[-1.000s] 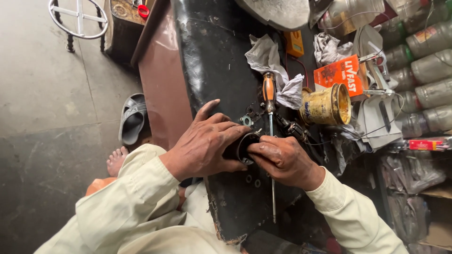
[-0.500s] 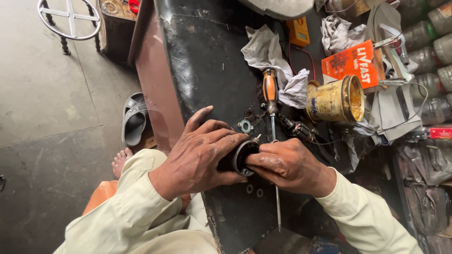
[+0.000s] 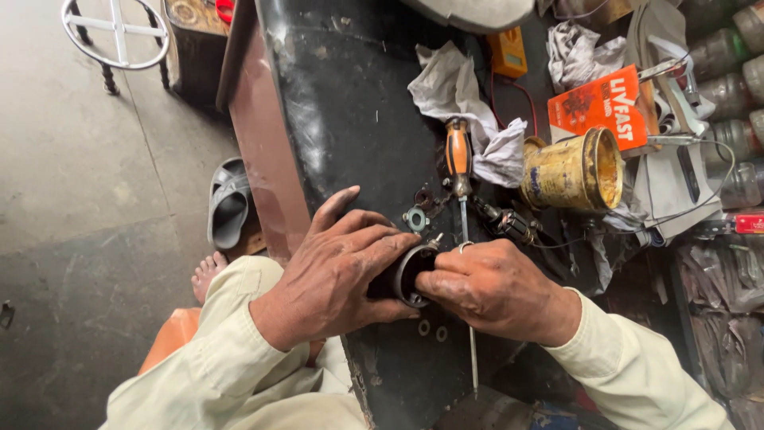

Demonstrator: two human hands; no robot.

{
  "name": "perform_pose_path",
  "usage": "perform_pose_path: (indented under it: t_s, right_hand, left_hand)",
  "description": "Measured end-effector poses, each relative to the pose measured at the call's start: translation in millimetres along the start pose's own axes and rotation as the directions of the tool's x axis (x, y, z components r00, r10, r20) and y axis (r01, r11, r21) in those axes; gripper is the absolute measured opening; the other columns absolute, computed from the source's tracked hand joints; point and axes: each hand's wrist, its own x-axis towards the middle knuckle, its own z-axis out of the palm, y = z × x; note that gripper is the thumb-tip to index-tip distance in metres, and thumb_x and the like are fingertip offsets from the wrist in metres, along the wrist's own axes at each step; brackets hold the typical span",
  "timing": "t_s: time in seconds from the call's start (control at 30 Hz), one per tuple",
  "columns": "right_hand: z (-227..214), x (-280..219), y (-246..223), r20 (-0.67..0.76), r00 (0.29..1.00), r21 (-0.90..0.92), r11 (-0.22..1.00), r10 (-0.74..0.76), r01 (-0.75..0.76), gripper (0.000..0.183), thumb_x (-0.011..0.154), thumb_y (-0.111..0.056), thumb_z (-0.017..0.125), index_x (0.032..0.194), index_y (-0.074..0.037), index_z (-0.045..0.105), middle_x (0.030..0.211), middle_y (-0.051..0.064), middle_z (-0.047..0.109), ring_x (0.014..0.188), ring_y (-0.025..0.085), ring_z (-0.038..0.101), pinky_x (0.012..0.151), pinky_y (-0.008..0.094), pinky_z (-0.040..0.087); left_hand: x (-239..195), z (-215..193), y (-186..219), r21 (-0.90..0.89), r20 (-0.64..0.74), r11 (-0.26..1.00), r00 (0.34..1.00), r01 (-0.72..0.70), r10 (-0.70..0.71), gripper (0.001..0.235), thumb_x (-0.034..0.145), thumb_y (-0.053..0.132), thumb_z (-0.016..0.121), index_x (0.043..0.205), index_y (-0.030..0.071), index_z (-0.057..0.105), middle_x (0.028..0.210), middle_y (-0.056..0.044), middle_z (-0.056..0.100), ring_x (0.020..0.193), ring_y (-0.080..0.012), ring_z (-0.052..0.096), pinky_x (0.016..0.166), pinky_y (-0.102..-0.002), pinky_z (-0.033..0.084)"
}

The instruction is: The person sits on the floor and works on a starter motor, separating its end cap and housing, handling brushes, washers and screws on the workbench, and using a screwdriver to pry and tighten parts of the assembly while holding the housing on their lap.

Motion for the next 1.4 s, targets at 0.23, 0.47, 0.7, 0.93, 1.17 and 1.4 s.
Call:
perform_pose_path:
  t_s: [0.23,0.47,0.7,0.93,1.17,1.4]
  right_hand:
    - [-4,1,-4,0.036,0.999,-0.050,0.999,-0.001,0.003,0.023,0.080,-0.007,0.077,0.102,-0.006,0.069,0.080,0.005,0.063,0.066,0.024,0.066,0.054,0.036,0.053]
    - [-7,2,-6,0.074,0.997,-0.103,0.995,0.000,0.008,0.015,0.083,-0.010,0.073,0.098,-0.009,0.069,0.076,0.004,0.060,0.065,0.024,0.065,0.055,0.038,0.051]
    - [-5,-1,-6,0.064,0.998,-0.142,0.989,-0.024,0.033,0.019,0.083,-0.009,0.069,0.102,-0.008,0.070,0.076,0.004,0.059,0.064,0.023,0.063,0.055,0.038,0.051]
    - [-6,1,-6,0.055,0.998,-0.137,0.989,-0.042,0.050,0.018,0.084,-0.010,0.069,0.102,-0.007,0.068,0.079,0.004,0.060,0.066,0.022,0.064,0.057,0.037,0.051]
    - [-8,-1,-8,0.108,0.991,-0.244,0.964,-0.084,0.109,0.015,0.087,-0.011,0.066,0.101,-0.005,0.066,0.076,0.004,0.057,0.064,0.020,0.063,0.055,0.035,0.049]
    - [-3,-8,2,-0.005,0.998,-0.106,0.993,-0.056,0.055,0.014,0.088,-0.011,0.068,0.102,-0.007,0.068,0.076,0.004,0.057,0.064,0.023,0.063,0.054,0.038,0.050]
  left_hand:
    - [1,-2,4,-0.001,-0.014,1.000,1.000,0.009,-0.009,0.077,0.065,0.045,0.089,0.128,0.008,0.066,0.112,-0.009,0.072,0.120,-0.0276,0.060,0.121,-0.056,0.020]
    - [3,-2,7,0.003,-0.017,1.000,1.000,0.024,-0.024,0.074,0.066,0.047,0.089,0.126,0.009,0.068,0.113,-0.009,0.072,0.120,-0.0263,0.061,0.120,-0.056,0.019]
    - [3,-1,7,-0.002,-0.008,0.999,0.999,0.046,-0.046,0.075,0.064,0.048,0.090,0.125,0.008,0.068,0.113,-0.007,0.072,0.118,-0.0250,0.061,0.121,-0.056,0.018]
    - [4,-1,8,0.003,0.008,0.998,0.998,0.059,-0.059,0.077,0.063,0.047,0.090,0.125,0.008,0.068,0.111,-0.007,0.072,0.116,-0.0253,0.062,0.120,-0.056,0.018]
    - [5,-1,7,-0.002,0.004,0.999,0.999,0.043,-0.043,0.078,0.063,0.046,0.090,0.127,0.007,0.068,0.112,-0.007,0.073,0.116,-0.0251,0.062,0.119,-0.056,0.018]
    - [6,-1,8,-0.003,-0.026,1.000,0.999,0.026,-0.026,0.076,0.064,0.046,0.090,0.125,0.007,0.068,0.111,-0.007,0.073,0.116,-0.0260,0.063,0.120,-0.056,0.021]
